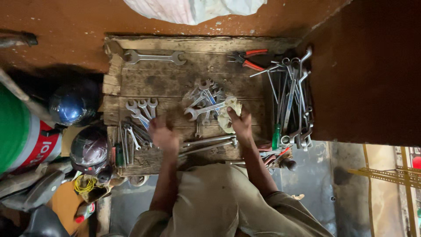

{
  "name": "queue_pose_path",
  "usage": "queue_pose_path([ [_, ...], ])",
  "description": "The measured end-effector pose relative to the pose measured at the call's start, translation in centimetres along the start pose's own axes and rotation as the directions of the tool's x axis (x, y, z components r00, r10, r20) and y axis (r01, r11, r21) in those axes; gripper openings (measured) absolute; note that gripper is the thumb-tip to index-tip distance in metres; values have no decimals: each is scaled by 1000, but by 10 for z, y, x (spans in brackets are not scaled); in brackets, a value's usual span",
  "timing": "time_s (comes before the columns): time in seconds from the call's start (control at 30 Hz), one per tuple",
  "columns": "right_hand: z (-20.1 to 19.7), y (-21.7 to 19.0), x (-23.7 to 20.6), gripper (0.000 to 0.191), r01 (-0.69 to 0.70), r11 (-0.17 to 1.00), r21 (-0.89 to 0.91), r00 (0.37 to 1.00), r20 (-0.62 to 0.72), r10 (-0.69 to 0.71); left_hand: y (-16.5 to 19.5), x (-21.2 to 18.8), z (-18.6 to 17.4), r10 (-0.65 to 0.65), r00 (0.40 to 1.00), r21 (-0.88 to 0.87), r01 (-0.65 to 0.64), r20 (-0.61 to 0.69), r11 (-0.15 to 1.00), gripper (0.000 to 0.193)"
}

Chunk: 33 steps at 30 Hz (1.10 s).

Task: The person wipes multiple metal wrenches with a cloth on a wooden workbench, then picks up and compares wrenches by size, placing them back on the bench. The person handles wrenches one at a time, wiping each with the cloth and occasionally rearranging them.

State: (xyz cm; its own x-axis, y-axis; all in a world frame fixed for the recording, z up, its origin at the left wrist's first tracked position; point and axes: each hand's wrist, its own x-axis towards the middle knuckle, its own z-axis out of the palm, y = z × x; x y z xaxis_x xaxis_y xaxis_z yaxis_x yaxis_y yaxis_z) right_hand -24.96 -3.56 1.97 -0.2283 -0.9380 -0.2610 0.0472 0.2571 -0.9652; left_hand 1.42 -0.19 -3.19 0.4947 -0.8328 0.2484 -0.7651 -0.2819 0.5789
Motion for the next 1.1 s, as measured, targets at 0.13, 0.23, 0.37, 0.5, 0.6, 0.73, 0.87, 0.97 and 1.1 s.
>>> queue_pose_path([
  [0.13,16,-12,-3,19,13,1000,-7,999,49,-13,-23,20,-18,-252,956,246,210,153,946,52],
  [0.23,25,-19,-8,19,5,999,36,995,97,-9,-42,26,-10,-239,948,249,184,209,951,61],
  [0.37,29,-21,-14,22,-58,995,82,988,148,46,-62,33,3,-181,983,230,169,34,958,104],
  [0.5,22,-15,-13,25,-37,983,180,992,122,15,-76,28,5,-313,930,274,255,195,927,72],
  [0.6,16,-11,-8,31,-97,949,298,989,137,58,-80,26,4,-216,972,126,203,96,971,42],
  [0.73,26,-11,-10,36,20,998,63,984,177,-30,-43,19,7,-193,823,-765,568,535,304,19],
  [0.87,59,-11,-32,64,317,924,-212,872,449,-196,35,4,0,-93,763,-689,624,640,369,29],
  [0.97,65,-17,-40,89,538,839,-83,730,545,-413,77,-11,-6,50,627,-628,769,777,120,20],
  [1.1,58,-28,-23,102,626,614,-480,779,398,-484,86,-32,-1,141,578,-595,777,804,204,40],
])
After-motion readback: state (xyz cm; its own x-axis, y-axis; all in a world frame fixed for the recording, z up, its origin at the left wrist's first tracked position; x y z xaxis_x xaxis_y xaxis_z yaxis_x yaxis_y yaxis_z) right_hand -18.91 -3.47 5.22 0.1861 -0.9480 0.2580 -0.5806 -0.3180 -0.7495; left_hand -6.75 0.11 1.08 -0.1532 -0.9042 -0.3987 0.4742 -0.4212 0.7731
